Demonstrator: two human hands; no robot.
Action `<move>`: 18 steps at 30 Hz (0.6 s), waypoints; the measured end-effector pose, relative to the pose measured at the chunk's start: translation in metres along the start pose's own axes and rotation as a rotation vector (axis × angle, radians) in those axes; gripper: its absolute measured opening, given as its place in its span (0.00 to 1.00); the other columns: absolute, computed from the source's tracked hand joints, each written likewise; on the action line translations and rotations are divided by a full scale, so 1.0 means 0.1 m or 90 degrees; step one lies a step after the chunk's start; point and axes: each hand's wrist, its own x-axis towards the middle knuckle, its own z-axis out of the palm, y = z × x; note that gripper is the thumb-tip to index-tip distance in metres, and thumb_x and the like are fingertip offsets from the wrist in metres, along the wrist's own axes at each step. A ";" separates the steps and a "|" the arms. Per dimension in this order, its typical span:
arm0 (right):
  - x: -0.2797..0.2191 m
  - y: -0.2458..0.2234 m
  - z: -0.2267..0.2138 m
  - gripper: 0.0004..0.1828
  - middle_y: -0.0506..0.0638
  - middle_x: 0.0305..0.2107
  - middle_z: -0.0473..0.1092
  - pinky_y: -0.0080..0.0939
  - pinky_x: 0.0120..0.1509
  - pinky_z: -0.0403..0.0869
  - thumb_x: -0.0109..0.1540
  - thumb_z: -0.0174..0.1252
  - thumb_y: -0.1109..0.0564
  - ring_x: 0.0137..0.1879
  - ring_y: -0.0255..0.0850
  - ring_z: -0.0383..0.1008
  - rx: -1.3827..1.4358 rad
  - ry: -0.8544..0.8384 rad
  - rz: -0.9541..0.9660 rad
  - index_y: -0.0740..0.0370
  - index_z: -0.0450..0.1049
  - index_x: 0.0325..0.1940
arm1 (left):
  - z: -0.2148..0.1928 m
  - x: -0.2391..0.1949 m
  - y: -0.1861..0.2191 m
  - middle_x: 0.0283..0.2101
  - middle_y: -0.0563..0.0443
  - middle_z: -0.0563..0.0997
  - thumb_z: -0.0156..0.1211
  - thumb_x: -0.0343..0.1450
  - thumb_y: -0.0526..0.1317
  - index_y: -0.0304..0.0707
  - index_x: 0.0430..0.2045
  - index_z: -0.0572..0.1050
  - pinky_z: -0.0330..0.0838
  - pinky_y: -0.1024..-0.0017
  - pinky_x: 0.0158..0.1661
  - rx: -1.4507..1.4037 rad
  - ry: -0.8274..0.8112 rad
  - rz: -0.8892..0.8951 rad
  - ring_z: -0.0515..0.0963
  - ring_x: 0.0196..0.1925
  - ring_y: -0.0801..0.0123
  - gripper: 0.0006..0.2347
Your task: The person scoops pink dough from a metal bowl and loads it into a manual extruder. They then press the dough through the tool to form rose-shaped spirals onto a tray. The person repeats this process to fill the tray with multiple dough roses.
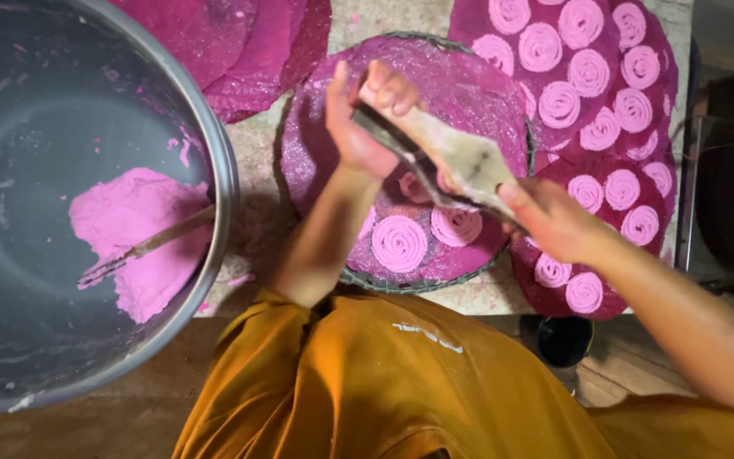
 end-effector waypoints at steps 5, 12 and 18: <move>0.05 -0.02 -0.09 0.35 0.51 0.23 0.71 0.42 0.37 0.72 0.69 0.37 0.33 0.30 0.39 0.72 -0.016 0.080 -0.055 0.67 0.73 0.40 | 0.08 0.29 -0.02 0.26 0.59 0.66 0.38 0.75 0.61 0.46 0.27 0.66 0.68 0.62 0.43 0.034 0.032 -0.016 0.68 0.32 0.69 0.20; 0.02 -0.01 0.13 0.36 0.51 0.21 0.71 0.42 0.34 0.72 0.70 0.36 0.33 0.27 0.39 0.72 0.036 0.013 -0.022 0.67 0.73 0.35 | 0.16 0.08 0.15 0.25 0.58 0.65 0.39 0.75 0.61 0.46 0.27 0.65 0.67 0.64 0.41 0.051 0.080 -0.016 0.68 0.32 0.69 0.20; -0.05 -0.09 -0.13 0.34 0.49 0.21 0.71 0.41 0.33 0.71 0.70 0.36 0.34 0.27 0.38 0.71 -0.006 0.074 -0.050 0.66 0.73 0.37 | 0.21 0.29 -0.12 0.24 0.59 0.66 0.41 0.74 0.60 0.45 0.26 0.66 0.68 0.64 0.41 0.007 0.105 -0.013 0.68 0.30 0.69 0.19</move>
